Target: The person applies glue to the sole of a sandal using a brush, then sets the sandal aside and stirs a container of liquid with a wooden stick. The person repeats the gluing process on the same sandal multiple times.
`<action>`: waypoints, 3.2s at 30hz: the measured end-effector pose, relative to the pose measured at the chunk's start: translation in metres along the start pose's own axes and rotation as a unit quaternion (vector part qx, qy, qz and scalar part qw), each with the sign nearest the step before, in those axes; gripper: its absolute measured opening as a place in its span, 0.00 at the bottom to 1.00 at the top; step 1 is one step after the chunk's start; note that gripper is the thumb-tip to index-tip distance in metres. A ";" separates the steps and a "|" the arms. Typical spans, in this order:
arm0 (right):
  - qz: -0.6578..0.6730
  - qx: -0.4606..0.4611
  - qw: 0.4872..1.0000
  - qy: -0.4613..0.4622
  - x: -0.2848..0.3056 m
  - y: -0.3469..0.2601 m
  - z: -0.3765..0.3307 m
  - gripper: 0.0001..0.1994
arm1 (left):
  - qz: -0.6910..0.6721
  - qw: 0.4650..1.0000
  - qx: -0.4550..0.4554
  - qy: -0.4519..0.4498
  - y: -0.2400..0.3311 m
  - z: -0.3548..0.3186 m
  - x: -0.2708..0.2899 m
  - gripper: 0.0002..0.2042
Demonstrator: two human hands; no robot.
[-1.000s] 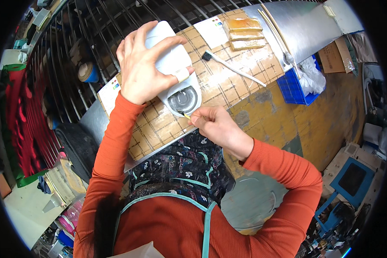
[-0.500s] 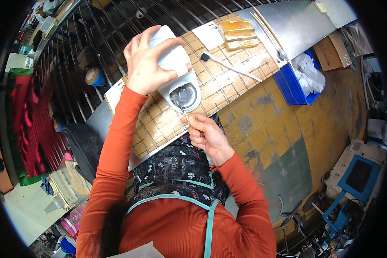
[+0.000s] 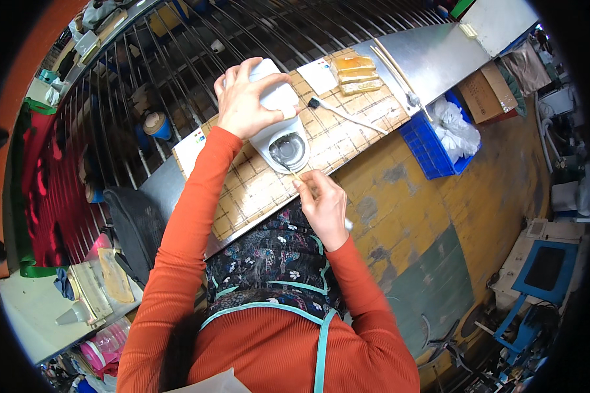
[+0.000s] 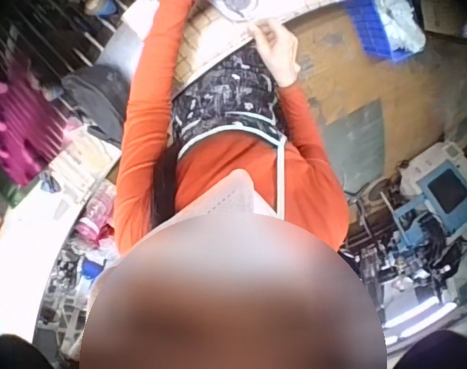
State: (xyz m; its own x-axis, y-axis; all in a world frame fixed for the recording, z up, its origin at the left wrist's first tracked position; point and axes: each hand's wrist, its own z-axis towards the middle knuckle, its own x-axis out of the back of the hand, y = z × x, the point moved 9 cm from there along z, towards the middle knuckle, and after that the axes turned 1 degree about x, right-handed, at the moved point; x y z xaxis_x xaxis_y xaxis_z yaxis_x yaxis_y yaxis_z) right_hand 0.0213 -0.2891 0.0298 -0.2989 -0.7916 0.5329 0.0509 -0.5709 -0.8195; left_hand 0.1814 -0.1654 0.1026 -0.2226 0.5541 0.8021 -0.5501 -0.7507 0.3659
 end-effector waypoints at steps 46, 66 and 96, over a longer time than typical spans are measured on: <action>-0.230 0.165 0.959 0.001 0.016 -0.032 0.016 0.07 | -0.006 1.000 0.008 -0.006 0.003 0.000 0.001 0.26; -0.028 -0.086 0.986 -0.143 0.011 0.016 0.026 0.10 | -0.014 1.000 -0.006 0.014 0.002 0.002 0.001 0.25; 0.188 -0.170 0.918 -0.304 -0.016 0.048 0.033 0.12 | 0.016 0.999 -0.032 -0.009 0.011 0.003 0.005 0.25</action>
State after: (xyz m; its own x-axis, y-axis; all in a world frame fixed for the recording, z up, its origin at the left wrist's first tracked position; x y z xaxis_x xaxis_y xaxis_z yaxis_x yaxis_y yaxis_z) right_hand 0.0599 -0.3109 -0.0110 0.2713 -0.9532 0.1338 -0.2889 -0.2132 -0.9333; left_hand 0.1766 -0.1714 0.1122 -0.2267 0.5228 0.8218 -0.5935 -0.7431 0.3090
